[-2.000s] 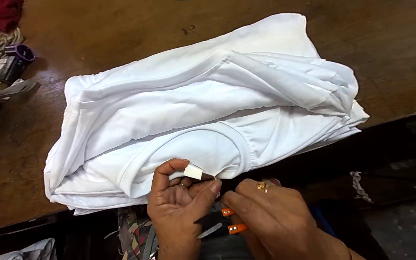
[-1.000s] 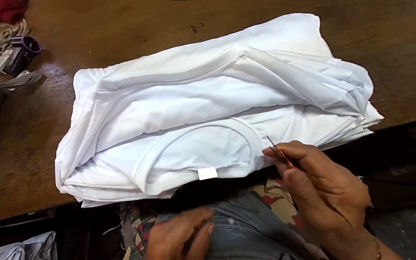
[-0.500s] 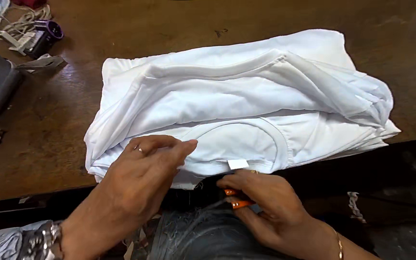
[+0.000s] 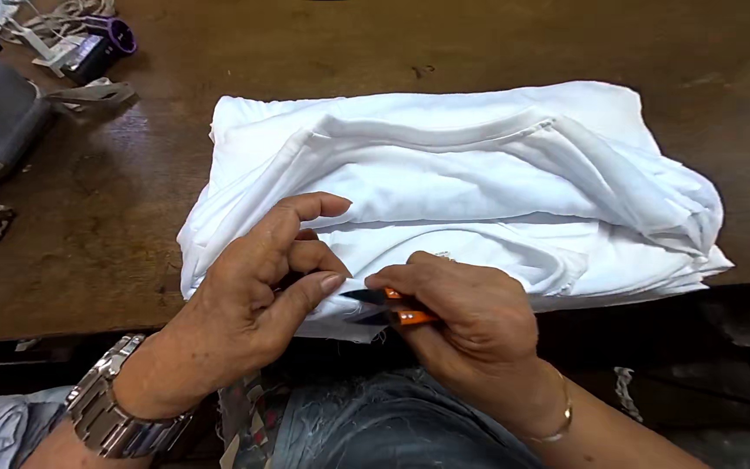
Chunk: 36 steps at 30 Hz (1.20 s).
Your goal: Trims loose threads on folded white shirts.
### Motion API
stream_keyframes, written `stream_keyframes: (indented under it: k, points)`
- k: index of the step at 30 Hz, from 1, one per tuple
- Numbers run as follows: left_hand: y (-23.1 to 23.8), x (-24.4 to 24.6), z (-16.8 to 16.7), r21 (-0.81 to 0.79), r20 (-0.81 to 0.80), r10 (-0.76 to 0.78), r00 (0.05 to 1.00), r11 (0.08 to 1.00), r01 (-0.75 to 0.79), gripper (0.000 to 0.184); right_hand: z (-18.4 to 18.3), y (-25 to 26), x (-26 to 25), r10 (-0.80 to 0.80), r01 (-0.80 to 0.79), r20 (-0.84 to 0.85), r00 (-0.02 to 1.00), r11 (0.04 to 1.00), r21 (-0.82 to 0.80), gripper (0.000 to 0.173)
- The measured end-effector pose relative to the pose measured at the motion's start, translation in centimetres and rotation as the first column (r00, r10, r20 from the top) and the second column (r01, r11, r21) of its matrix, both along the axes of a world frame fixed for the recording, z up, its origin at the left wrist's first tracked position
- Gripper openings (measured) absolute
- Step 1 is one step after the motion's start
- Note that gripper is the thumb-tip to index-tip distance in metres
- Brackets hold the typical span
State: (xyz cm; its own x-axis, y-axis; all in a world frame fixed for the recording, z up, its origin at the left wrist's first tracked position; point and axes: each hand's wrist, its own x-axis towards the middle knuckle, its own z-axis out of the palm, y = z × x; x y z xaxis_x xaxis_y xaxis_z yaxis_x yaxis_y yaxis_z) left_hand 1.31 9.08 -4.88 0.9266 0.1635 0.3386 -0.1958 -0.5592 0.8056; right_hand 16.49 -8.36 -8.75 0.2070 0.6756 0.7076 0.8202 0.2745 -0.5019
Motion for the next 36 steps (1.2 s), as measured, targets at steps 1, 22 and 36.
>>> stream_keyframes:
  k: [1, 22, 36]
  points:
    - [0.0, 0.0, 0.0, -0.004, 0.006, 0.009, 1.0, 1.0, -0.009, 0.05, 0.0, 0.2, 0.0, -0.002, 0.002, 0.055, 0.999, 1.0, 0.005, 0.017]
    - [0.2, 0.1, -0.6, -0.163, 0.003, -0.023, 1.0, 0.986, 0.023, 0.049, 0.0, -2.5, 2.2, -0.081, 0.12, 0.376, 0.923, 0.99, -0.081, 0.032]
    - [0.2, 0.2, -1.1, -0.206, -0.018, -0.027, 0.999, 0.978, 0.023, 0.049, -0.3, -1.9, 1.9, -0.045, 0.078, 0.374, 0.926, 0.994, -0.074, 0.028]
